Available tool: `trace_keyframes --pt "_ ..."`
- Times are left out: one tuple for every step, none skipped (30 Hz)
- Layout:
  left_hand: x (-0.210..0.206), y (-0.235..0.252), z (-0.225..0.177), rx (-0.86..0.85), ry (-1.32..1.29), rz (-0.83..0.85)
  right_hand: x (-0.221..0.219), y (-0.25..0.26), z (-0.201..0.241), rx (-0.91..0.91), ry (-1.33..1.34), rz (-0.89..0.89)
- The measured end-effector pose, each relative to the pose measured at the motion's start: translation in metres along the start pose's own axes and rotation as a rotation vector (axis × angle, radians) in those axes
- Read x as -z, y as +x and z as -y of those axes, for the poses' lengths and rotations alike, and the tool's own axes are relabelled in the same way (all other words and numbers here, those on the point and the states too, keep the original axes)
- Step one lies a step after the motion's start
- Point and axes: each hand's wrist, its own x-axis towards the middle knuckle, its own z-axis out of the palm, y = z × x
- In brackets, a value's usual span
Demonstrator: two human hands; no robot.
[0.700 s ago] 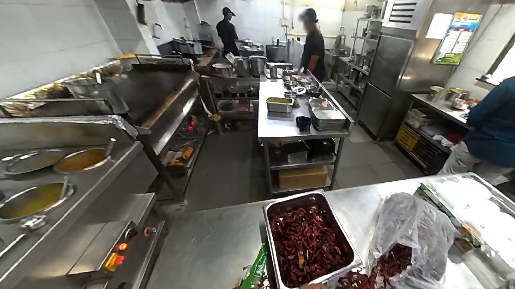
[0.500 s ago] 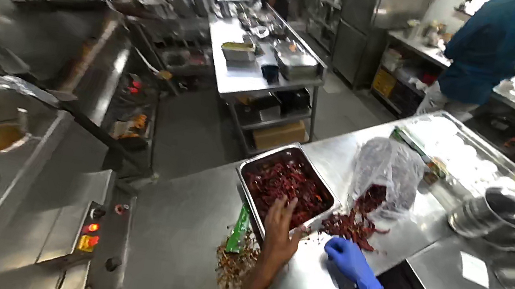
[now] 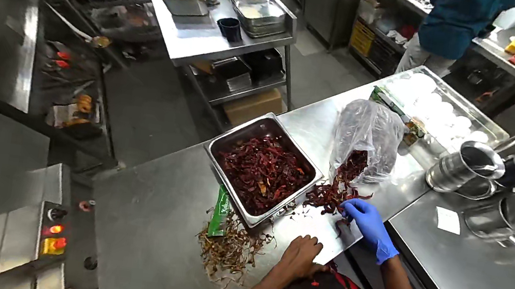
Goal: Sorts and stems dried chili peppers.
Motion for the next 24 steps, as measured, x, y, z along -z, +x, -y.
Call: trace_keyframes --pt "-0.002 0.000 0.000 -0.017 0.020 0.014 0.001 0.000 -0.001 -0.002 0.013 0.000" --pt "-0.005 0.000 0.000 -0.046 0.031 0.013 0.001 -0.001 -0.002 -0.004 0.028 0.001" --pt "-0.007 0.000 0.000 -0.081 0.036 0.004 0.000 -0.002 -0.002 -0.009 0.040 0.001" --pt "-0.009 0.000 0.000 -0.113 0.040 -0.012 -0.001 -0.003 -0.002 -0.005 0.055 0.003" --pt "-0.010 0.000 0.000 -0.134 0.054 -0.032 -0.002 -0.004 -0.002 -0.003 0.066 0.005" --pt "-0.010 0.000 0.001 -0.142 0.073 -0.056 -0.004 -0.004 -0.002 -0.002 0.071 0.004" --pt "-0.011 0.000 0.003 -0.133 0.089 -0.102 -0.005 -0.005 -0.002 -0.002 0.077 0.003" --pt "-0.012 -0.001 0.007 -0.105 0.099 -0.175 -0.007 -0.008 -0.001 0.001 0.075 0.003" --pt "-0.013 -0.002 0.012 -0.062 0.110 -0.262 -0.008 -0.012 0.003 0.002 0.064 0.009" --pt "-0.014 -0.002 0.018 -0.006 0.123 -0.360 -0.009 -0.016 0.005 0.003 0.056 0.013" --pt "-0.014 -0.003 0.024 0.052 0.134 -0.437 -0.010 -0.017 0.006 0.003 0.053 0.017" --pt "-0.015 -0.004 0.029 0.095 0.148 -0.489 -0.011 -0.015 0.005 0.002 0.060 0.020" --pt "-0.016 -0.005 0.033 0.119 0.165 -0.523 -0.012 -0.011 0.002 -0.005 0.071 0.025" --pt "-0.017 -0.006 0.036 0.118 0.184 -0.542 -0.013 -0.008 0.000 -0.015 0.074 0.035" --pt "-0.019 -0.007 0.037 0.092 0.194 -0.556 -0.014 -0.005 -0.002 -0.022 0.076 0.049" --pt "-0.022 -0.008 0.037 0.048 0.195 -0.560 -0.016 -0.003 -0.004 -0.021 0.074 0.059" --pt "-0.024 -0.008 0.035 -0.001 0.188 -0.547 -0.017 -0.002 -0.005 -0.015 0.071 0.069" --pt "-0.026 -0.008 0.032 -0.055 0.180 -0.522 -0.019 -0.001 -0.004 -0.014 0.074 0.074" --pt "-0.031 -0.007 0.029 -0.106 0.183 -0.497 -0.020 -0.001 -0.003 -0.017 0.084 0.075" --pt "-0.038 -0.004 0.027 -0.152 0.189 -0.500 -0.022 -0.003 -0.003 -0.020 0.093 0.076" --pt "-0.044 -0.002 0.025 -0.181 0.186 -0.500 -0.023 -0.005 -0.003 -0.015 0.097 0.077" --pt "-0.047 -0.001 0.025 -0.193 0.186 -0.498 -0.025 -0.007 -0.003 -0.008 0.088 0.087" --pt "-0.047 -0.001 0.024 -0.197 0.180 -0.508 -0.027 -0.004 -0.006 0.009 0.088 0.097" --pt "-0.043 -0.002 0.022 -0.204 0.167 -0.523 -0.028 -0.002 -0.009 0.024 0.089 0.101"
